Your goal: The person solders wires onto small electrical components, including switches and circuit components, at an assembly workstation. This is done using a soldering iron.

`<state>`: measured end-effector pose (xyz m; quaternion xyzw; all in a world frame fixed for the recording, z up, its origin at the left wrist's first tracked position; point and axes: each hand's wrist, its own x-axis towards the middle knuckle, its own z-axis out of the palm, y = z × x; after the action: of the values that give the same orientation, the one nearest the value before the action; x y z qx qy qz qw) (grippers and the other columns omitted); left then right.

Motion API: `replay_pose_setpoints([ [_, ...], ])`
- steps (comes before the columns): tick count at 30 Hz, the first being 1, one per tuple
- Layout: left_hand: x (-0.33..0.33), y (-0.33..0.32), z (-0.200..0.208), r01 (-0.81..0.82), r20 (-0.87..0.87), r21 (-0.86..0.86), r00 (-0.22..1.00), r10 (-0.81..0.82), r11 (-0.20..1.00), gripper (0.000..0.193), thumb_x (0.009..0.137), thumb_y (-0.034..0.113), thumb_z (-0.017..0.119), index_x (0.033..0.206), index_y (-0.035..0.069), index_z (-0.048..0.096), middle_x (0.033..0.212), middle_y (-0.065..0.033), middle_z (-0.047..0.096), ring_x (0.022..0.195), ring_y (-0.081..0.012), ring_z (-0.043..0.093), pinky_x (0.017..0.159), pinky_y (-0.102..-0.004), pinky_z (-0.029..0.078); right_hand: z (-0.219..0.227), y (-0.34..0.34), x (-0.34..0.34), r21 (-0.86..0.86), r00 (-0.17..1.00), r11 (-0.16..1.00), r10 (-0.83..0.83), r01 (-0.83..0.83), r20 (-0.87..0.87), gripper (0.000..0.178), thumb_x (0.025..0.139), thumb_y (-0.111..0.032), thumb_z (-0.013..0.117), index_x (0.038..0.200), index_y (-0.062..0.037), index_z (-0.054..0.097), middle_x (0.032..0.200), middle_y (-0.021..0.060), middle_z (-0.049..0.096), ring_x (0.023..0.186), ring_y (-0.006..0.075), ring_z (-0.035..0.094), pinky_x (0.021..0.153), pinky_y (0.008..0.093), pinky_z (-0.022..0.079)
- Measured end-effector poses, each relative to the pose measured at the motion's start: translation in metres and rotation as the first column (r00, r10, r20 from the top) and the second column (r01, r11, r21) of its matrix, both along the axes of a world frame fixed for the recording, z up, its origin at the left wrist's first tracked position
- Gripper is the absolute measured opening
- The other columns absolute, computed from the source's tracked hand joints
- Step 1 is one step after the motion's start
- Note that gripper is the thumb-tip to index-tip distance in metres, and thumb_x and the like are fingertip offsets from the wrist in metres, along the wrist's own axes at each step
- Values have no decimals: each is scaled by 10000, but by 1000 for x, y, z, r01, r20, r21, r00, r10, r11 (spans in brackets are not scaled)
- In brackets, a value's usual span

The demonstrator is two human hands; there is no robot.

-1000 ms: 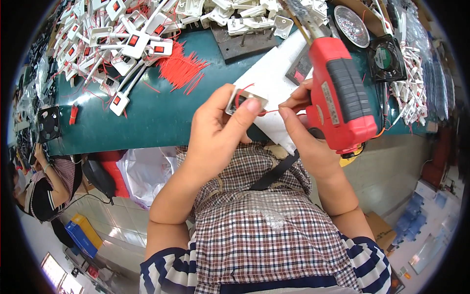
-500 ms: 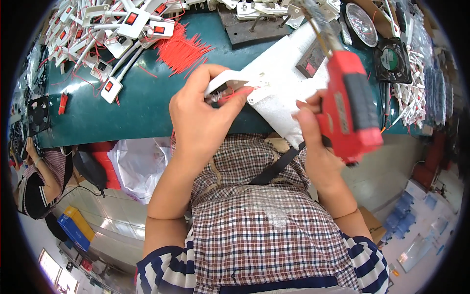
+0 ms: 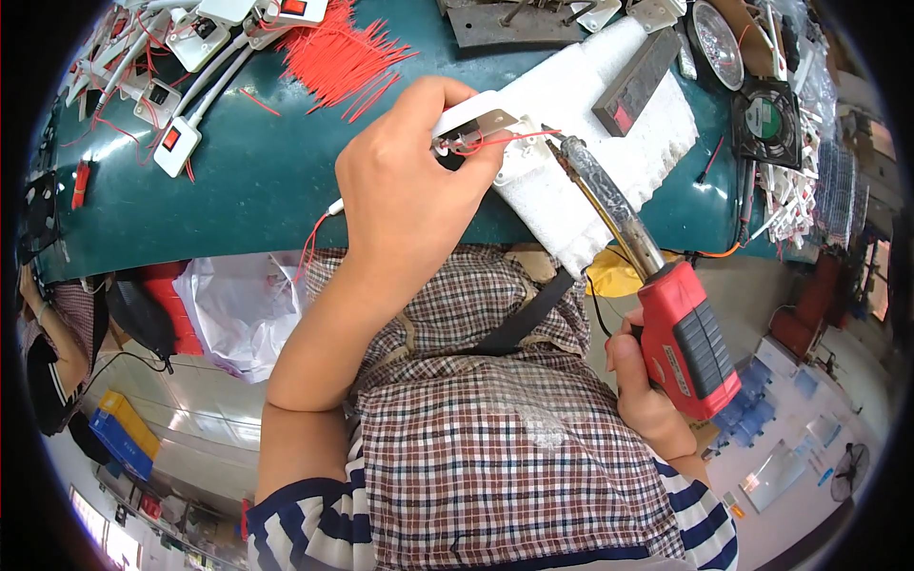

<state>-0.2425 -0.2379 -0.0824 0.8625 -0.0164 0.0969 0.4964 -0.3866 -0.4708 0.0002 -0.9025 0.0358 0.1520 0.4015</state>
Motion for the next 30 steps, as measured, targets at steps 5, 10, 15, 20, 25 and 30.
replay_pose_setpoints([
  [5,0,-1,1,3,-4,-20,1000,-3,1000,253,762,99,839,922,13,663,765,-27,677,656,-78,590,611,-251,485,4,18,8,-38,996,996,-82,83,36,224,810,-28,757,1015,-3,671,905,146,636,746,309,644,647,371,519],
  [10,0,0,1,5,-21,-45,1000,-6,999,252,759,97,837,925,13,667,769,-29,682,648,-83,590,612,-251,485,3,22,11,-106,997,994,1,8,83,232,801,-14,755,1017,0,673,924,156,643,749,312,649,650,369,522],
  [15,0,0,1,29,10,-43,1000,-29,999,236,758,81,828,920,17,668,776,-37,681,640,-99,596,609,-259,485,2,28,10,-153,995,988,-3,18,99,243,802,-10,750,1032,7,673,935,161,647,760,314,656,661,370,527],
  [20,1,0,-1,31,20,-67,999,-30,997,234,760,91,827,915,19,667,779,-48,680,637,-117,611,602,-271,486,5,32,8,-187,990,982,8,18,139,232,803,-11,750,1020,10,670,931,157,643,754,312,652,656,367,524],
  [25,1,-1,-2,33,24,-71,999,-31,997,246,759,113,832,922,26,670,781,-60,687,632,-145,637,594,-285,493,7,34,6,-212,996,977,-10,30,93,221,808,-17,751,1011,5,669,909,148,636,735,307,642,633,366,511],
  [30,2,-2,-6,29,89,-54,996,-24,998,275,750,150,842,940,44,673,773,-62,699,600,-175,644,567,-299,491,11,38,6,-225,997,973,-37,51,69,207,819,-26,748,1009,-2,669,894,143,631,721,303,634,620,369,501],
])
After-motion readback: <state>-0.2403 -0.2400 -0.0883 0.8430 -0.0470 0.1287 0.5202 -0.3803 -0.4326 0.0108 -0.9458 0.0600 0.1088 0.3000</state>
